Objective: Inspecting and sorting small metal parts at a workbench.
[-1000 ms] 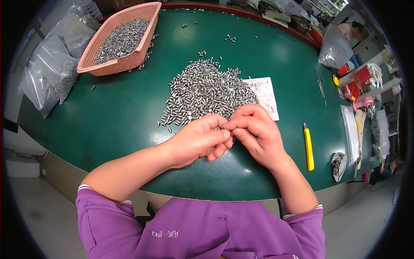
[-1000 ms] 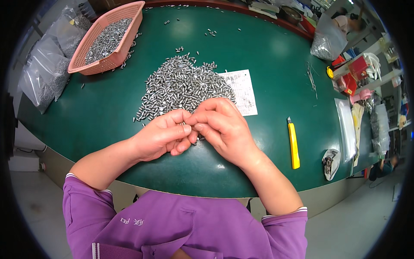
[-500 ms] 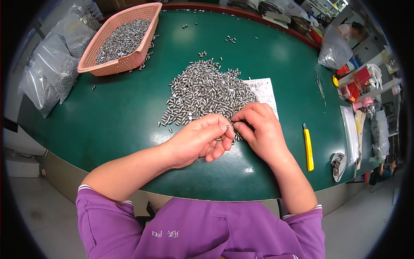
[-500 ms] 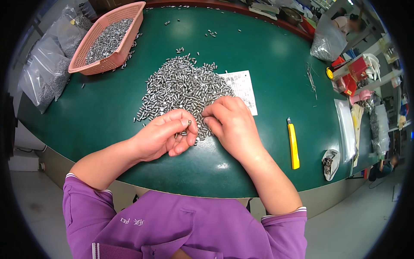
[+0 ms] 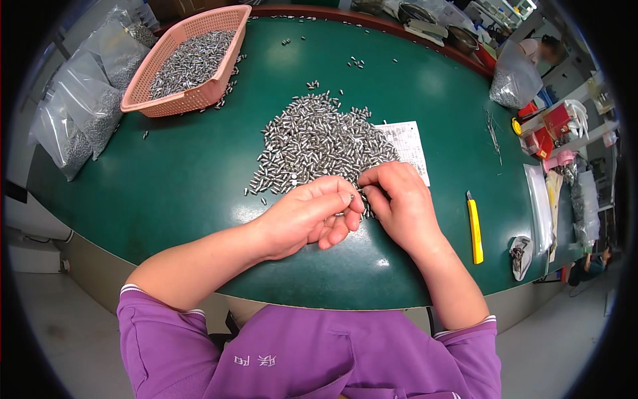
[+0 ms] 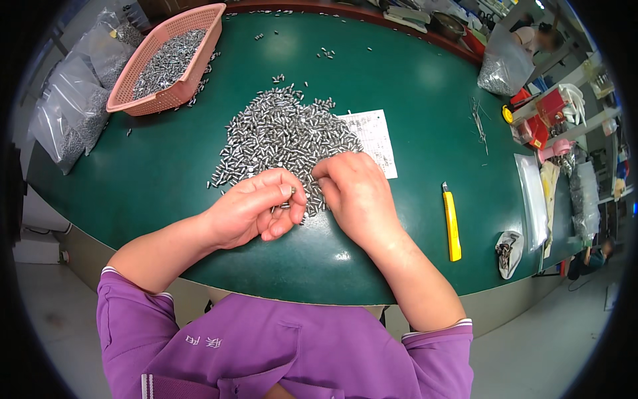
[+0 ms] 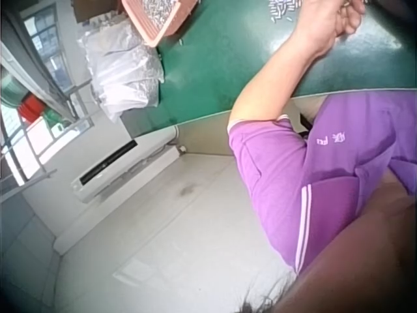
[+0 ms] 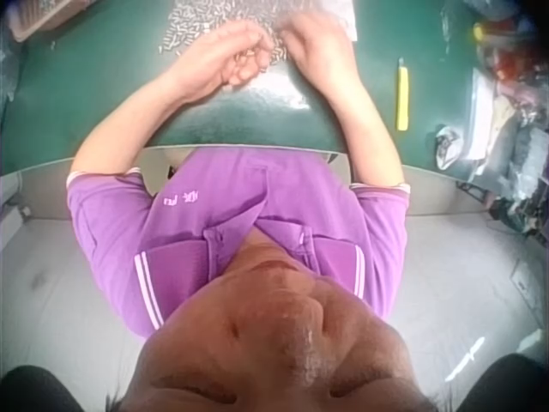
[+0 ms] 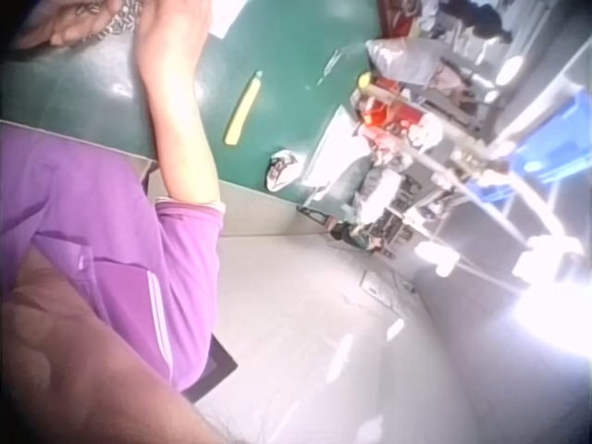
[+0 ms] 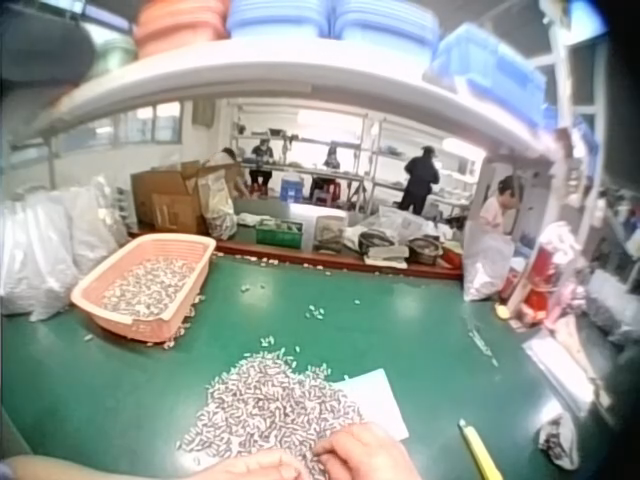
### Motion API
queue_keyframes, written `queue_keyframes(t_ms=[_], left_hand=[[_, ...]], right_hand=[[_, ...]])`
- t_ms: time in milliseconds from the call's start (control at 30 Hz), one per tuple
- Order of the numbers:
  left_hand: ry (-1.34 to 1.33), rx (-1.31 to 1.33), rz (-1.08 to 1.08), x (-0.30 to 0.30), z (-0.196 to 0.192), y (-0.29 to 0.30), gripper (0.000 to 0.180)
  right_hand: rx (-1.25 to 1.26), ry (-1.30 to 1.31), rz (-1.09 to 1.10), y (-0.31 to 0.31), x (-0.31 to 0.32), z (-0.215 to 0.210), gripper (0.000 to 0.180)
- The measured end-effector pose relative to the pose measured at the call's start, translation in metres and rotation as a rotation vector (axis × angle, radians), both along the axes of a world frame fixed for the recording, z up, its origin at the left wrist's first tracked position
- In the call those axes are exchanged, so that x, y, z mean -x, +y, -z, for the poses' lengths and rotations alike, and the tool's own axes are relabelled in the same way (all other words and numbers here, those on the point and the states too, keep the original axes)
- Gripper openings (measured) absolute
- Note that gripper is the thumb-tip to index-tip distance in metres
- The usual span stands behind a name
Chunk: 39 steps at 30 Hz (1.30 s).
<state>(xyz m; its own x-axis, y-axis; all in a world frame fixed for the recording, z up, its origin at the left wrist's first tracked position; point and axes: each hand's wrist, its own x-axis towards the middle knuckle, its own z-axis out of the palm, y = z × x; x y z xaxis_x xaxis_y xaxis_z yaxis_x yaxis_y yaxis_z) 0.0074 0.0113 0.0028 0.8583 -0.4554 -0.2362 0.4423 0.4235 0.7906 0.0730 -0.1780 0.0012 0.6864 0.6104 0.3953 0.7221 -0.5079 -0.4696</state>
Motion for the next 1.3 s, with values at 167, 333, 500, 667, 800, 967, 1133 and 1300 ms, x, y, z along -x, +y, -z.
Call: queue_keyframes(t_ms=[167, 333, 500, 667, 800, 967, 1133, 1300], left_hand=[[-0.041, 0.021, 0.021, -0.001, 0.0009, 0.0017, 0.013], [-0.041, 0.017, 0.021, -0.0002, 0.0013, 0.0024, 0.013], [-0.052, 0.061, 0.032, -0.0012, 0.0026, 0.0023, 0.014], [-0.048, 0.074, 0.041, -0.0009, 0.0044, 0.0028, 0.018], [-0.024, 0.072, 0.033, -0.0006, 0.0039, 0.002, 0.019], [-0.018, 0.052, 0.021, -0.0009, 0.0044, 0.0029, 0.019], [0.009, 0.048, -0.025, 0.0001, 0.0036, 0.0006, 0.018], [-0.002, -0.073, -0.018, -0.0001, -0.0013, -0.0018, 0.02]], right_hand=[[-0.027, -0.035, -0.001, 0.0003, -0.0002, -0.0014, 0.016], [-0.067, -0.022, -0.077, 0.0043, 0.003, -0.0035, 0.016], [-0.035, 0.011, -0.091, 0.0027, 0.0005, -0.0002, 0.013], [-0.043, -0.017, -0.082, 0.0049, 0.0, 0.0015, 0.01], [-0.054, -0.021, -0.089, 0.0052, -0.0004, 0.0026, 0.012], [-0.059, -0.027, -0.096, 0.0044, -0.0015, 0.0005, 0.014], [-0.349, 0.172, -0.094, 0.004, 0.0041, -0.0057, 0.016], [-0.414, 0.288, -0.274, 0.0038, 0.0067, -0.0031, 0.018]])
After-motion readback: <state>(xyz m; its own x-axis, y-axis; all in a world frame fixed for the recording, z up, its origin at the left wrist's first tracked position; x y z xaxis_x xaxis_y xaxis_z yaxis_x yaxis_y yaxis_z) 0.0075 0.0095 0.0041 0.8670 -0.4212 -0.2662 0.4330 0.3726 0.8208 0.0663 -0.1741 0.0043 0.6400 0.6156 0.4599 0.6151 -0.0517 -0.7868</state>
